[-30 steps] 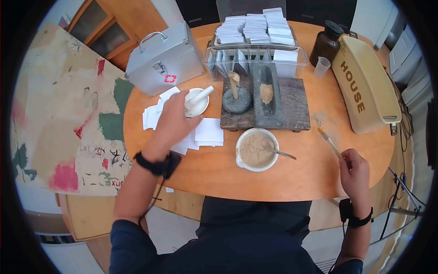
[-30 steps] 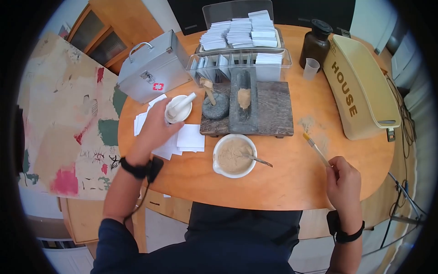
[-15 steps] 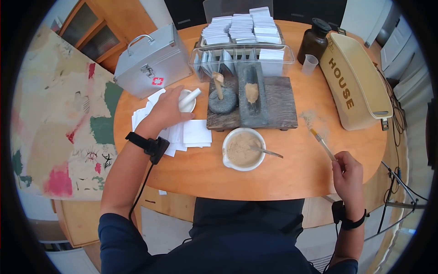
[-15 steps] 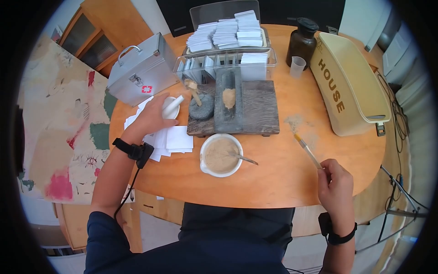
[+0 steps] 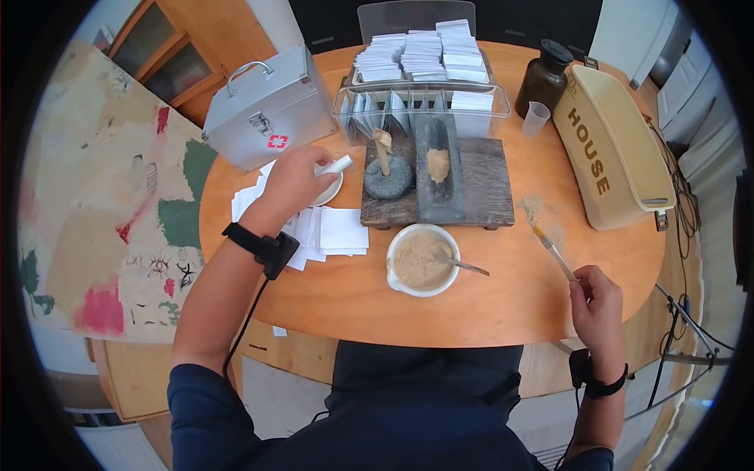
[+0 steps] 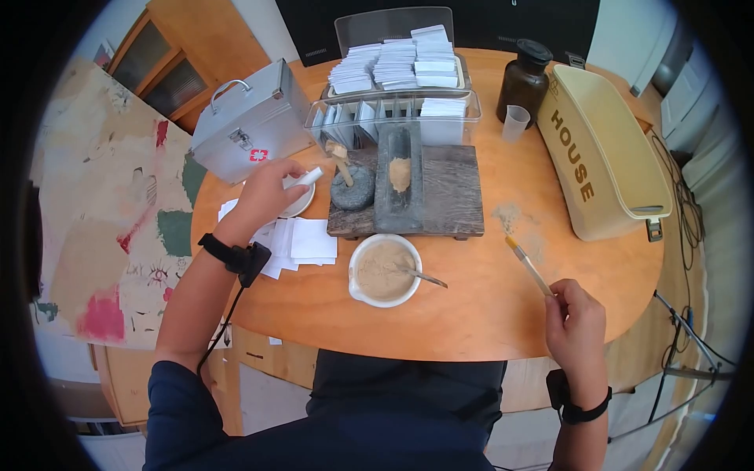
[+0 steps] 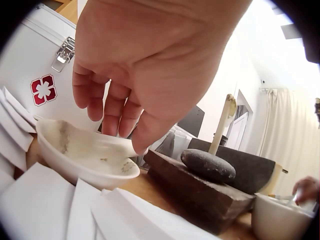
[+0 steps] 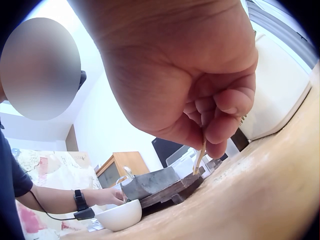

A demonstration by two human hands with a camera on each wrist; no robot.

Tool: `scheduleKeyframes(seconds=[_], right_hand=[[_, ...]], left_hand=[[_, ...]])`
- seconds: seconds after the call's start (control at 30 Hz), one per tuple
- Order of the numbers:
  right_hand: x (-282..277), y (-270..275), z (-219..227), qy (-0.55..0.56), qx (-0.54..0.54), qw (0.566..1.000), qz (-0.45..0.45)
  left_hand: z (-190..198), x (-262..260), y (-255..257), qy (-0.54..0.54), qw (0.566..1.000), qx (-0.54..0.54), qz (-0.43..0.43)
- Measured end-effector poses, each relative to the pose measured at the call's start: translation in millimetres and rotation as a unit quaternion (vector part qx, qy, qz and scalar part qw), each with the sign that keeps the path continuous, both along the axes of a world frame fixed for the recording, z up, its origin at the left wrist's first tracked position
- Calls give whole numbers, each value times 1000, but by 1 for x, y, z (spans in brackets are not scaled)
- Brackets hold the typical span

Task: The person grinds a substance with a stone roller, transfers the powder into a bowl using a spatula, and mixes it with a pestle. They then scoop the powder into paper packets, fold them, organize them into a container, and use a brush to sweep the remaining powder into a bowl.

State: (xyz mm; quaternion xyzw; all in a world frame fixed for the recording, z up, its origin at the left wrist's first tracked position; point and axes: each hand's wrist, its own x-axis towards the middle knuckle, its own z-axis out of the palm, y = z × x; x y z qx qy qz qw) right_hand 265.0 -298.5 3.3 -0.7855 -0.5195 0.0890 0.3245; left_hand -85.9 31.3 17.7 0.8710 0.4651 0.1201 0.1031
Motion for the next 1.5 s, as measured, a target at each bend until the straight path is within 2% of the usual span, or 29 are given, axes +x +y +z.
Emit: scheduleKeyframes(seconds=[0.1,0.3,0.37,0.4,0.47,0.5,0.57,0.7,0.8,0.87,0.9,0.97,1.1,1.17,1.27,1.5], right_hand=[[-2,0,6,-3,-17,1000,-2],[-3,-4,9,-1,-13,1000,-4],[-2,-5,10,-6,-21,1000,-3],[-3,-6,9,-4,-21,1000,-5],[-3,-7,9,-7,2,1000,2],[-3,-7,8,-5,2,1000,4],[-2,-7,8,-10,11,1000,-1],[-4,-7,12,-10,15,1000,1],[-6,-9,14,-6,27,1000,0],[-4,-15,17,1,14,1000,-11],[-3,-18,18,0,15,1000,-13],[0,-24,18,6,9,1000,-8],[5,-30,12,10,16,1000,-13],[6,-29,8,2,44,999,-29],[9,-30,8,13,31,999,-33],[15,-34,2,13,26,999,-16]], left_hand=[[-8,6,4,-17,1000,-8,-20],[-8,8,5,38,999,5,-18],[-5,3,8,-63,998,-3,27],[0,0,11,-61,998,-3,25],[20,-2,14,-183,979,-51,70],[32,0,14,-181,980,-50,71],[60,6,13,-355,931,-88,-2],[115,43,-1,-391,914,-91,-56],[126,78,-4,-342,928,-100,-105],[119,103,0,-301,914,-213,-166],[120,110,-3,-301,914,-213,-168],[123,123,-10,-146,962,-194,-127],[108,140,-8,-121,967,-199,-107],[107,147,-8,-64,974,-202,-77],[103,155,-1,-27,977,-201,-63],[90,165,15,-45,971,-231,-40]])
